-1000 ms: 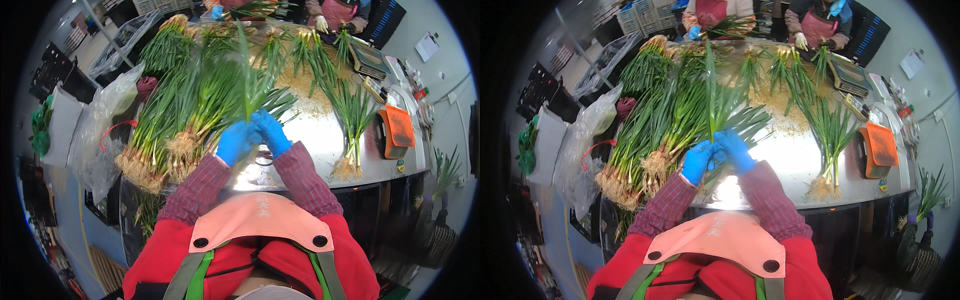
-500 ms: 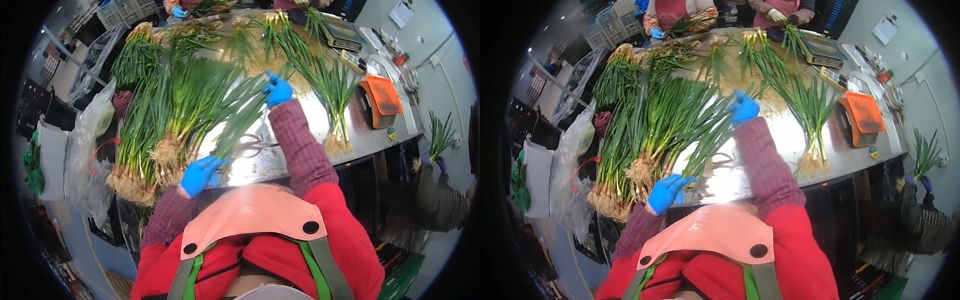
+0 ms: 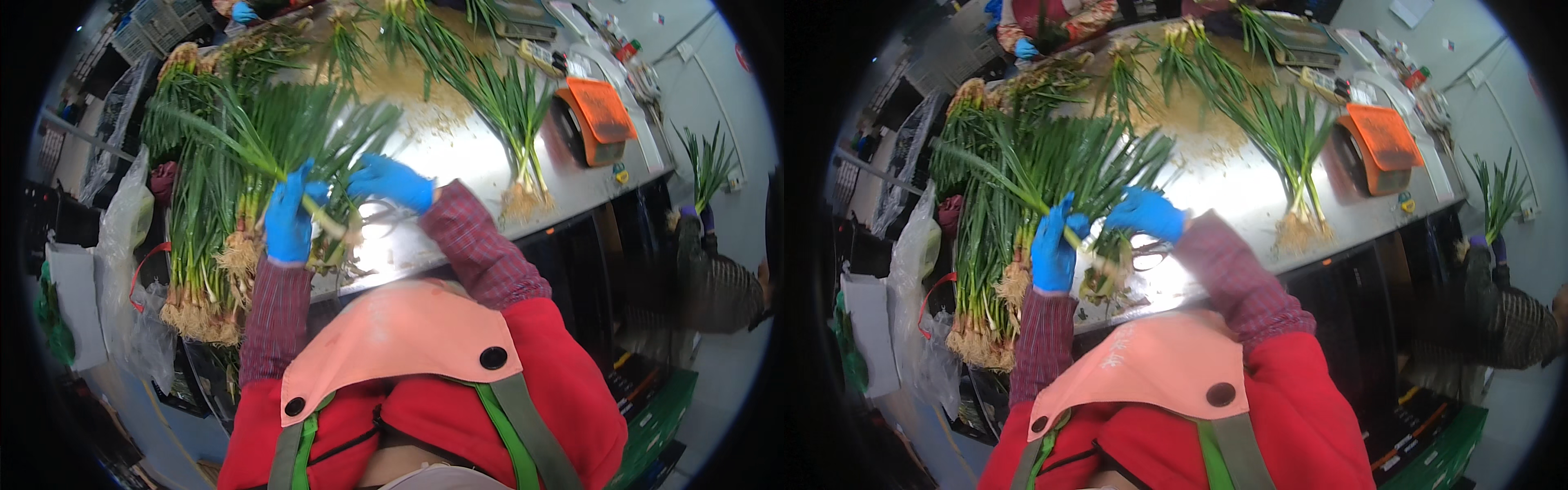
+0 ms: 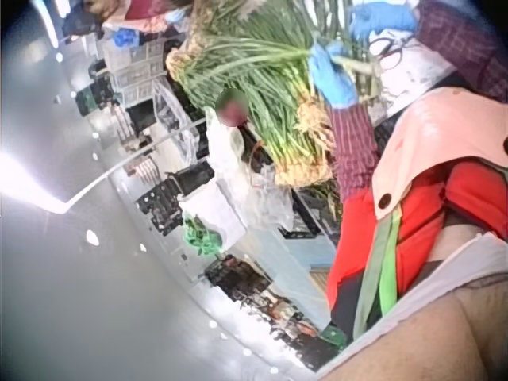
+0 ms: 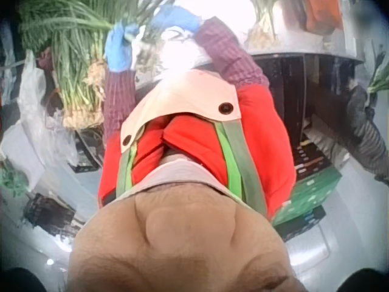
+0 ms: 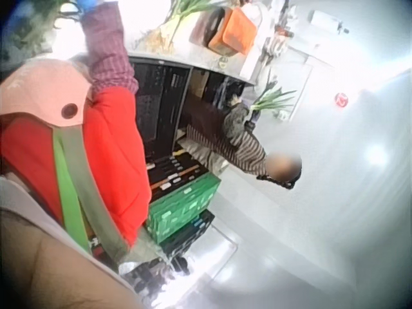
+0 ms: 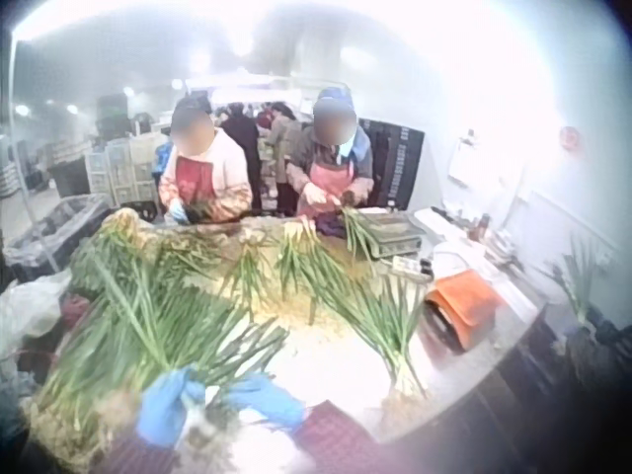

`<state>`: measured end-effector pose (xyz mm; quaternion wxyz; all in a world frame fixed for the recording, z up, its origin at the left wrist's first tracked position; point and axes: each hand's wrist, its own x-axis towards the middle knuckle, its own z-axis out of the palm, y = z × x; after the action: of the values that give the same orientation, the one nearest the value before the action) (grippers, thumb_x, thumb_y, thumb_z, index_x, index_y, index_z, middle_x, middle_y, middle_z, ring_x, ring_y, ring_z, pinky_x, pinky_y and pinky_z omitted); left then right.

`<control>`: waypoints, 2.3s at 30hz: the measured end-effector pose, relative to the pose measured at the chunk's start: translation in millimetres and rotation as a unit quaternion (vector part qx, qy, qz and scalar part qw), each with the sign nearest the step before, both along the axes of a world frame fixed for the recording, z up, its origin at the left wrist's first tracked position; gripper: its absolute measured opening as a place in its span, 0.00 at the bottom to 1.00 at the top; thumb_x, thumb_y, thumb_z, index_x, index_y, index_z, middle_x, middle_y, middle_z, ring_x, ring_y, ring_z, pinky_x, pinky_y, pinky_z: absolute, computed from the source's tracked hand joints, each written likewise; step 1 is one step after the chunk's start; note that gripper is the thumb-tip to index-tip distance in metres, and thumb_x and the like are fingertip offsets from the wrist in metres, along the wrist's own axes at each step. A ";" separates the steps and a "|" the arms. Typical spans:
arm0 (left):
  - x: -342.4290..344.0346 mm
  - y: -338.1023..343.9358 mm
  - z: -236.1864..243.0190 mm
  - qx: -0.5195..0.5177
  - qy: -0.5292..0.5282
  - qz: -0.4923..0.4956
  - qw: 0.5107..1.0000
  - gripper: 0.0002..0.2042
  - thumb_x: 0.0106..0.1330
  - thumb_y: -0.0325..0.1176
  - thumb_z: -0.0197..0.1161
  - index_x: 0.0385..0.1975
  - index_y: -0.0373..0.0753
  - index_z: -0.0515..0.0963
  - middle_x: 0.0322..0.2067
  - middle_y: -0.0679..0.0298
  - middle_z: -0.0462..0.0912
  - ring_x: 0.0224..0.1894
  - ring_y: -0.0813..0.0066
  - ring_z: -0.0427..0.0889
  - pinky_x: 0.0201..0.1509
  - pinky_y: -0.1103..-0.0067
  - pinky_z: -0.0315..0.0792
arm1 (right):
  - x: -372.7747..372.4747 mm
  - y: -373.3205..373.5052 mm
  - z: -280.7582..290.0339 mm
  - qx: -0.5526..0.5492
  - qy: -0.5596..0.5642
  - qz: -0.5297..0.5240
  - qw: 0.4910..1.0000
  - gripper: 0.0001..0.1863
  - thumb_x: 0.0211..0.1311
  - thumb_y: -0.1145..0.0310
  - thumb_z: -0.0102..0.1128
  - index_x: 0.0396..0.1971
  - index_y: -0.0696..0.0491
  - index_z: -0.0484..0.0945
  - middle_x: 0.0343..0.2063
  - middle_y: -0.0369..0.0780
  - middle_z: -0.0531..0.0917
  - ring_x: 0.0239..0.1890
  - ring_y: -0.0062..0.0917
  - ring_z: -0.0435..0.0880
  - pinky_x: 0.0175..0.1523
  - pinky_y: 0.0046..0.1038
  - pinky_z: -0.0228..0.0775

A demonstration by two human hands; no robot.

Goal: The person trims green onions on a stainless steel table using scissors. They repeatedly pick up bunches, cut off roots and leaf tips, and place the trimmed onions aside. Another person works nearby on similar onions.

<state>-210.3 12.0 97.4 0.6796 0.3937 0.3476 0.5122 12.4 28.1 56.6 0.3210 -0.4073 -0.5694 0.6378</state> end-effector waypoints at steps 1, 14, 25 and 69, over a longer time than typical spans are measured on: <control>18.9 3.5 -0.7 0.027 -0.024 -0.010 0.999 0.23 0.73 0.44 0.55 0.56 0.29 0.72 0.29 0.63 0.81 0.32 0.77 0.79 0.40 0.81 0.74 | -19.6 -18.3 1.3 -0.015 -0.009 -0.035 0.999 0.30 0.58 0.68 0.67 0.58 0.59 0.65 0.46 0.40 0.82 0.47 0.23 0.80 0.52 0.26 0.73; 39.4 -10.1 -57.9 0.074 0.312 -0.039 0.946 0.10 0.67 0.32 0.62 0.37 0.30 0.81 0.30 0.56 0.86 0.26 0.74 0.83 0.33 0.81 0.75 | 118.6 -61.5 -46.4 0.053 -0.209 -0.493 0.843 0.18 0.66 0.49 0.56 0.41 0.47 0.81 0.19 0.38 0.80 0.22 0.26 0.81 0.31 0.30 0.73; 8.3 -47.8 -90.4 -0.156 0.205 -0.058 0.965 0.15 0.68 0.40 0.62 0.37 0.30 0.80 0.30 0.56 0.85 0.27 0.73 0.84 0.34 0.79 0.76 | 304.5 -102.6 -80.7 -0.069 -0.440 -0.386 0.808 0.25 0.64 0.51 0.57 0.48 0.58 0.80 0.38 0.50 0.84 0.41 0.35 0.84 0.49 0.33 0.72; 439.7 37.4 -126.3 0.578 0.373 -0.378 0.619 0.19 0.70 0.36 0.54 0.60 0.49 0.72 0.61 0.57 0.72 0.63 0.45 0.68 0.65 0.60 0.65 | 309.6 -169.7 -139.5 0.169 -0.729 -0.230 0.622 0.09 0.52 0.65 0.59 0.17 0.49 0.82 0.16 0.43 0.80 0.21 0.38 0.82 0.29 0.41 0.71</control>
<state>229.4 49.4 -28.9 0.2575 0.9592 0.0232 0.1144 322.0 -141.7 -82.9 0.0004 -0.7949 -0.6026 -0.0702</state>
